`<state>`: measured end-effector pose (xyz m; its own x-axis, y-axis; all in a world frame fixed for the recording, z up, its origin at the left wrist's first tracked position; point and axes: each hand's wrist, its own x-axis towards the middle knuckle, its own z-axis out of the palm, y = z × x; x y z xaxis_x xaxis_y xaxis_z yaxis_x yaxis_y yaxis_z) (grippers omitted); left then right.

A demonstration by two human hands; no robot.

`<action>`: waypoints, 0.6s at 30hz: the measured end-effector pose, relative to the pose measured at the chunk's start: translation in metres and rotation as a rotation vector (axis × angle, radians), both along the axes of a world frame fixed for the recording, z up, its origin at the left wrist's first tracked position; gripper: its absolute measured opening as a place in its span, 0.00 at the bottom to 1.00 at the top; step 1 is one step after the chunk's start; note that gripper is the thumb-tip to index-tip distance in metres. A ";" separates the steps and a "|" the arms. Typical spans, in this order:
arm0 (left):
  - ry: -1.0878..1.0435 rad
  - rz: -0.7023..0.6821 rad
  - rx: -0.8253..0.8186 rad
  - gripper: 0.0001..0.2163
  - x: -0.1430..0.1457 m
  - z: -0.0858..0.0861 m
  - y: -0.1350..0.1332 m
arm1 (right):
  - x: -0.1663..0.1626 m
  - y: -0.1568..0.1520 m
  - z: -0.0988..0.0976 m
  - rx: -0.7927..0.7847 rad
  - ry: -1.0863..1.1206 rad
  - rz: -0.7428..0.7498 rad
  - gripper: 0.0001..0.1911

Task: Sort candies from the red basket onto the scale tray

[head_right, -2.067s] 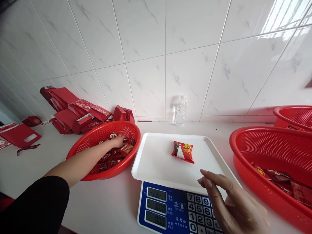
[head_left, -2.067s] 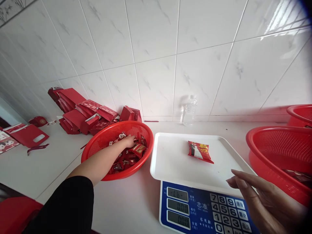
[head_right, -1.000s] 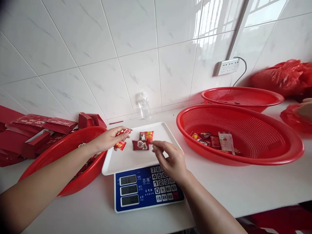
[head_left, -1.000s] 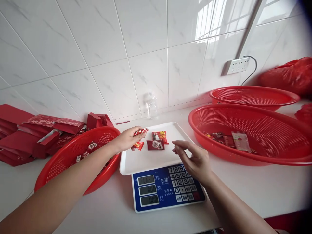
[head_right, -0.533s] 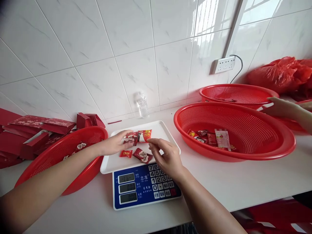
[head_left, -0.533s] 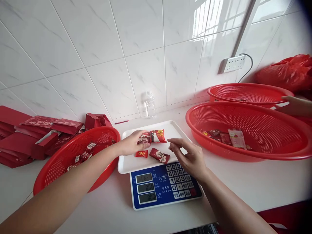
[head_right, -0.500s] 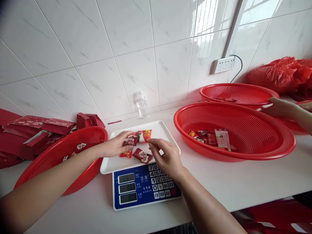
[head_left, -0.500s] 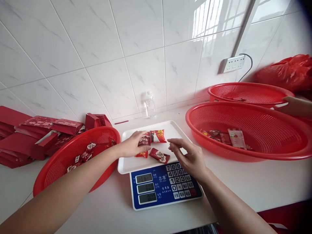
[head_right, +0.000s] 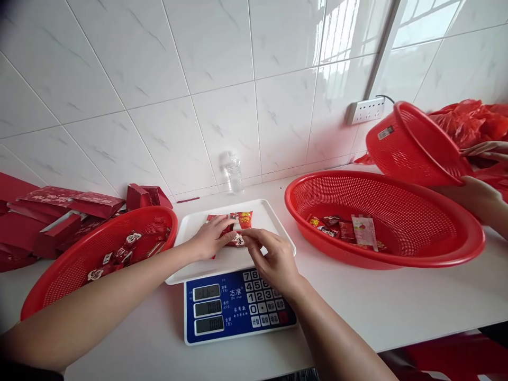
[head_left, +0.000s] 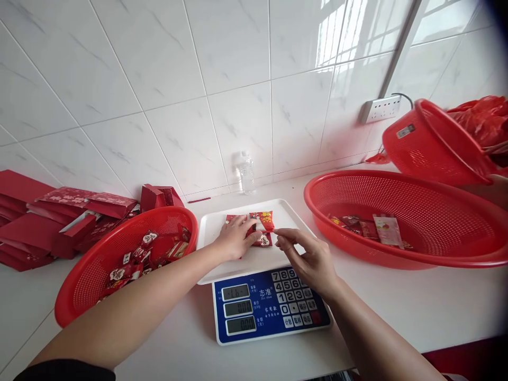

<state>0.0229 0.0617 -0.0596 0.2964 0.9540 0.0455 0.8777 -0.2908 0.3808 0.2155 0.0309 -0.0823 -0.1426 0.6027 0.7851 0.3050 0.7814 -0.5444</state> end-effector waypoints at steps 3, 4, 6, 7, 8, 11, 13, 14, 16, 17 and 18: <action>-0.048 0.055 0.033 0.19 -0.022 0.015 0.007 | 0.001 -0.001 0.001 -0.016 0.012 0.008 0.08; -0.058 0.101 0.045 0.19 -0.034 0.021 0.009 | 0.001 -0.002 0.001 -0.019 0.012 0.010 0.08; -0.060 0.225 0.060 0.19 -0.067 0.032 0.012 | 0.002 -0.003 0.001 -0.017 0.003 0.005 0.07; -0.053 0.297 0.059 0.19 -0.085 0.035 0.013 | 0.002 -0.003 0.000 -0.016 -0.005 -0.002 0.07; -0.044 0.372 0.050 0.19 -0.105 0.036 0.011 | 0.002 -0.004 0.000 -0.016 -0.015 -0.011 0.07; -0.001 0.563 -0.037 0.17 -0.158 0.030 0.000 | 0.003 -0.005 -0.001 -0.007 -0.033 -0.023 0.06; 0.028 0.620 -0.146 0.15 -0.185 0.019 -0.013 | 0.002 -0.006 -0.001 0.008 -0.038 -0.018 0.06; 0.039 0.632 -0.205 0.15 -0.194 0.013 -0.019 | 0.002 -0.006 -0.001 0.015 -0.042 -0.014 0.06; 0.044 0.634 -0.305 0.14 -0.207 0.001 -0.028 | 0.002 -0.005 -0.002 0.022 -0.055 -0.013 0.07; 0.036 0.629 -0.340 0.14 -0.210 -0.004 -0.031 | 0.002 -0.005 -0.002 0.021 -0.060 -0.015 0.07; 0.022 0.623 -0.362 0.14 -0.213 -0.009 -0.032 | 0.002 -0.005 -0.002 0.021 -0.063 -0.018 0.07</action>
<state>-0.1900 0.0298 -0.0683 -0.3105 0.9003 -0.3050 0.8482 0.4072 0.3387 0.2174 0.0257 -0.0847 -0.1816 0.5895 0.7871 0.3525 0.7862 -0.5075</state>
